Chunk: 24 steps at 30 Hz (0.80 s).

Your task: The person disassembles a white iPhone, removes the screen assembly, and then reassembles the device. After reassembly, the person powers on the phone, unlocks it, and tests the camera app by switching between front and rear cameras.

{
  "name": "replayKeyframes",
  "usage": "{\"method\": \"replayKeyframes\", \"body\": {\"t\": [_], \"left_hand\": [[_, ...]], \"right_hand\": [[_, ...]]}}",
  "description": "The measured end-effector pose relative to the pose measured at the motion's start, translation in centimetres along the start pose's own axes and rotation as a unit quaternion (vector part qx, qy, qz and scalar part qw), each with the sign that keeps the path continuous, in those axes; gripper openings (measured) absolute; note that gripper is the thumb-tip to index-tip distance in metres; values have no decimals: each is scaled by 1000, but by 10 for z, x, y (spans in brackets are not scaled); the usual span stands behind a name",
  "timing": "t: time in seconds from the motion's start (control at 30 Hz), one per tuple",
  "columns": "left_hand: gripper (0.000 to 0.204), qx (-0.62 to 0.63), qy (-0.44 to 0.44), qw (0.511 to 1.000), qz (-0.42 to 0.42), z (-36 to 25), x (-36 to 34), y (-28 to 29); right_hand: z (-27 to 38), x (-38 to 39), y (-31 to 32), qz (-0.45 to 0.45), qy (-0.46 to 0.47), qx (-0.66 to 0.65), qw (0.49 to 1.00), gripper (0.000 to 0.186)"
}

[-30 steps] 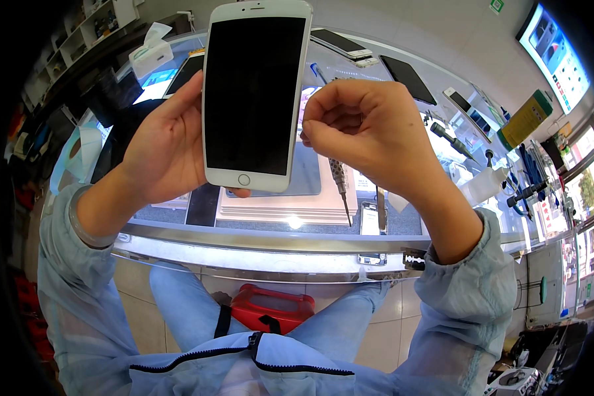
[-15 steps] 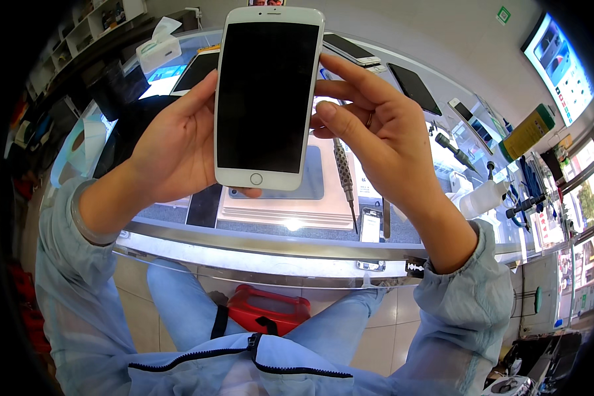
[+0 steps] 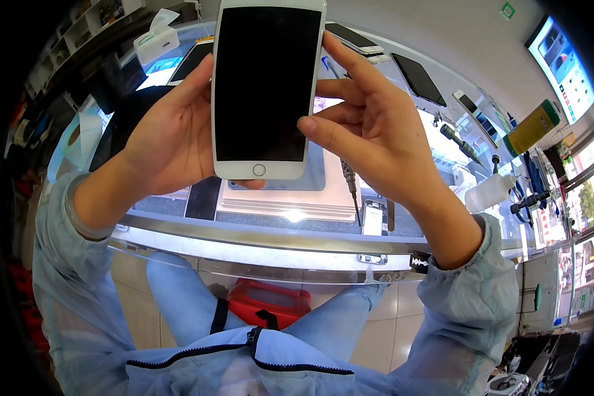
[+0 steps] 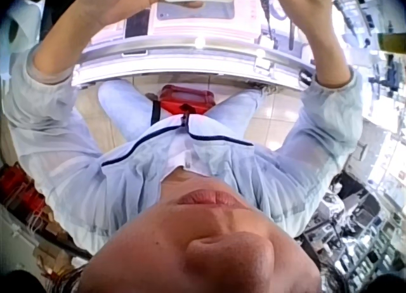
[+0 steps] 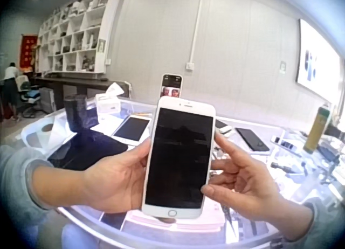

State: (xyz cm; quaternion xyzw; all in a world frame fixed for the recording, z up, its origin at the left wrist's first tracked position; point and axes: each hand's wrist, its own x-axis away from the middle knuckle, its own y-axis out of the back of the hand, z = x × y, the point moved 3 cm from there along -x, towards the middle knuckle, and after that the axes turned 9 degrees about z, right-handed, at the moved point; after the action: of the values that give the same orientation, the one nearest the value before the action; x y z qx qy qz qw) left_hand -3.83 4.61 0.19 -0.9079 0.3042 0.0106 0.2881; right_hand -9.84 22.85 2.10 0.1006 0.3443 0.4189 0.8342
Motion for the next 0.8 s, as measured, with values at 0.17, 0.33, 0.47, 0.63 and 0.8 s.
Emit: {"method": "replayKeyframes", "body": {"t": [0.17, 0.33, 0.47, 0.63, 0.8], "left_hand": [[59, 3, 5, 1000, 29, 0, 2, 3], [59, -21, 1, 1000, 8, 1, 0, 1], [55, 11, 5, 1000, 25, -1, 2, 2], [55, 8, 9, 1000, 7, 1, 0, 2], [59, -14, 11, 1000, 11, 0, 1, -1]], "right_hand": [[2, 3, -1, -14, -20, 5, 1000, 69], [3, 4, -3, -24, -24, 0, 999, 66], [3, 4, -2, -20, -10, 1, 1000, 65], [1, 4, -3, -26, -8, -10, 1000, 63], [1, 4, -2, -15, -7, 1, 1000, 64]]}}
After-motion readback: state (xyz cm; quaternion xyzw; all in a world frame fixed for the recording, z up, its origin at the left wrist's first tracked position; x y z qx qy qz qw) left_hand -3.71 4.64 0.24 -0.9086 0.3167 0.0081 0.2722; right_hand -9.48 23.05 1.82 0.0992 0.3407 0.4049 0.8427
